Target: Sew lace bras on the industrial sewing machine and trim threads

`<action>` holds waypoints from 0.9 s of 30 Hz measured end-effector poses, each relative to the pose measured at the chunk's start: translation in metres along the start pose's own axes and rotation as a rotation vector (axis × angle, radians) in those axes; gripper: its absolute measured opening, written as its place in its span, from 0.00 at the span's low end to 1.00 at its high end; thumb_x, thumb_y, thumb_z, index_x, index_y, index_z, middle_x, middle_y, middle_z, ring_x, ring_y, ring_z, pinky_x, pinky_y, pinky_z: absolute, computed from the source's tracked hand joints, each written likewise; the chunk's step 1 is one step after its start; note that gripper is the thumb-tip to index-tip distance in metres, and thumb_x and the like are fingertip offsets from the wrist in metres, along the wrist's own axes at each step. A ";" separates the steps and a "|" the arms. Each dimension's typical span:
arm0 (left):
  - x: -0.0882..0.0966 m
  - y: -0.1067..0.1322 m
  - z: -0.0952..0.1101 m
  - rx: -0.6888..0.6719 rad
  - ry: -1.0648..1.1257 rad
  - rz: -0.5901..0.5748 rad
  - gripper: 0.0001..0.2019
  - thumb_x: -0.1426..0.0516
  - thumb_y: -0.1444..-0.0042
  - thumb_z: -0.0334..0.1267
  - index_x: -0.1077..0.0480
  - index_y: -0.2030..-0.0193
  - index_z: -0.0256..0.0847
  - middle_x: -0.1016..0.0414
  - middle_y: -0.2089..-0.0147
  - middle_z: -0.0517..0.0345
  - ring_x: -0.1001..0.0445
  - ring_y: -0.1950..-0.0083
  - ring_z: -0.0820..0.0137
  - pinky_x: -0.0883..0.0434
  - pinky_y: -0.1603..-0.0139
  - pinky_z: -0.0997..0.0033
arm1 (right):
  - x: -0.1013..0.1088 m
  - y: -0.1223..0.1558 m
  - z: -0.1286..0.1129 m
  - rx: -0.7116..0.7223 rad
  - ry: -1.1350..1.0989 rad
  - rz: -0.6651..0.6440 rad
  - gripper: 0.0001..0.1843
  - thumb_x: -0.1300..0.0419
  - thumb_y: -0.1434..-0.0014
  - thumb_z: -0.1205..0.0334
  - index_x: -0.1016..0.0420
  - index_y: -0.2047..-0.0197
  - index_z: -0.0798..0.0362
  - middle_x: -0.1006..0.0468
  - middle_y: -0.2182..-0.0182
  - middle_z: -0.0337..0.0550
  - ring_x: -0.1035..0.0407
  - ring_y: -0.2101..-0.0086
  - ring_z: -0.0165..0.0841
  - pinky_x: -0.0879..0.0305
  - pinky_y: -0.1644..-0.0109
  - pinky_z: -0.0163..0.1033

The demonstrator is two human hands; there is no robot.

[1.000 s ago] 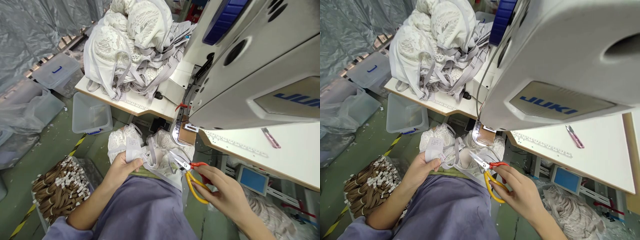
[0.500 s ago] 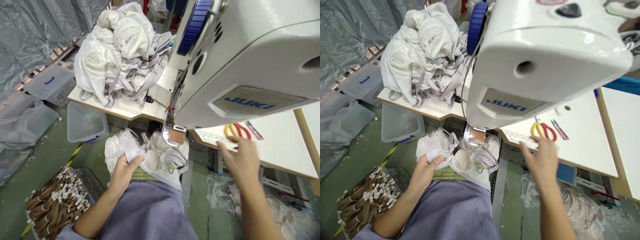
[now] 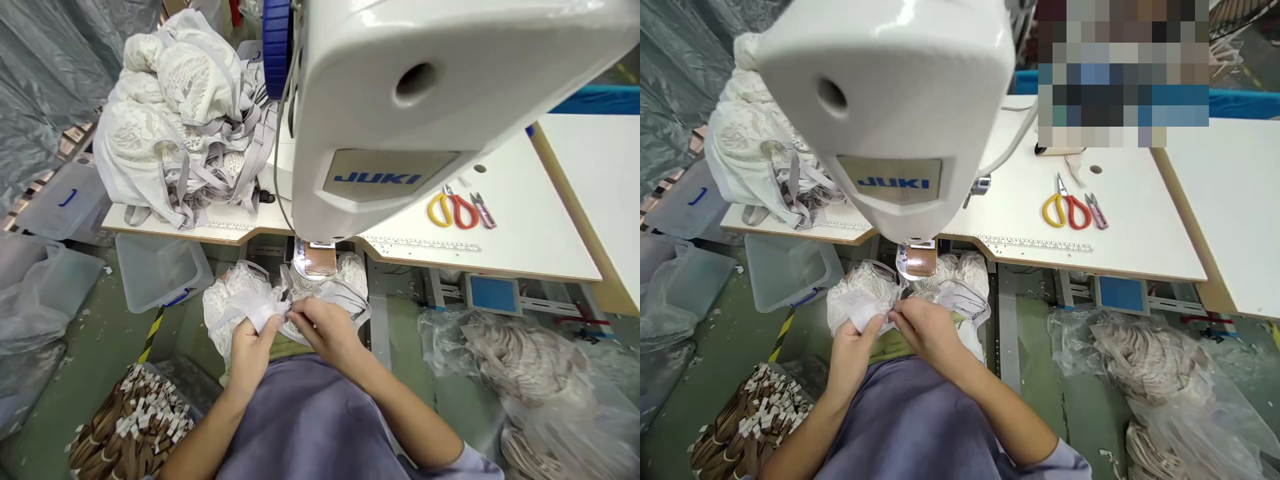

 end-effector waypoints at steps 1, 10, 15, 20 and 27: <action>-0.001 -0.002 -0.005 0.050 0.115 -0.006 0.17 0.36 0.42 0.50 0.21 0.56 0.37 0.16 0.60 0.52 0.19 0.56 0.62 0.26 0.49 0.64 | 0.007 0.003 0.008 0.007 0.038 0.011 0.12 0.48 0.28 0.60 0.26 0.61 0.52 0.21 0.70 0.42 0.27 0.70 0.32 0.35 0.66 0.35; 0.016 -0.012 -0.014 0.217 0.481 0.087 0.23 0.30 0.51 0.50 0.22 0.54 0.35 0.16 0.59 0.47 0.17 0.60 0.61 0.21 0.54 0.61 | 0.080 0.077 0.169 -0.766 0.206 0.091 0.31 0.53 0.34 0.37 0.29 0.76 0.50 0.24 0.78 0.44 0.31 0.75 0.37 0.41 0.70 0.38; -0.021 0.004 0.014 -0.203 -0.123 -0.068 0.16 0.42 0.35 0.45 0.23 0.46 0.40 0.19 0.47 0.46 0.22 0.43 0.54 0.27 0.39 0.50 | -0.012 0.090 0.093 -0.718 -0.914 -0.230 0.42 0.44 0.49 0.21 0.24 0.49 0.49 0.18 0.55 0.51 0.23 0.59 0.43 0.28 0.56 0.46; -0.099 0.075 0.029 -1.015 -0.644 -0.349 0.25 0.42 0.39 0.29 0.34 0.36 0.43 0.34 0.32 0.43 0.40 0.28 0.52 0.39 0.29 0.43 | -0.025 0.102 0.068 -1.017 -1.408 -0.043 0.30 0.37 0.44 0.32 0.20 0.52 0.49 0.16 0.59 0.47 0.21 0.58 0.42 0.25 0.51 0.45; -0.117 0.009 -0.075 -0.689 -0.704 -0.211 0.36 0.37 0.43 0.41 0.45 0.30 0.37 0.45 0.28 0.32 0.47 0.25 0.45 0.43 0.29 0.37 | 0.044 0.167 0.107 -1.013 -1.179 0.217 0.25 0.35 0.43 0.38 0.19 0.50 0.45 0.16 0.54 0.49 0.25 0.47 0.51 0.29 0.43 0.54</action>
Point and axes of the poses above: each hand's wrist, its own y-axis away from the middle knuckle, its own x-axis out of the back of the hand, z = x × y, the point moved 9 cm from there along -y, towards the middle knuckle
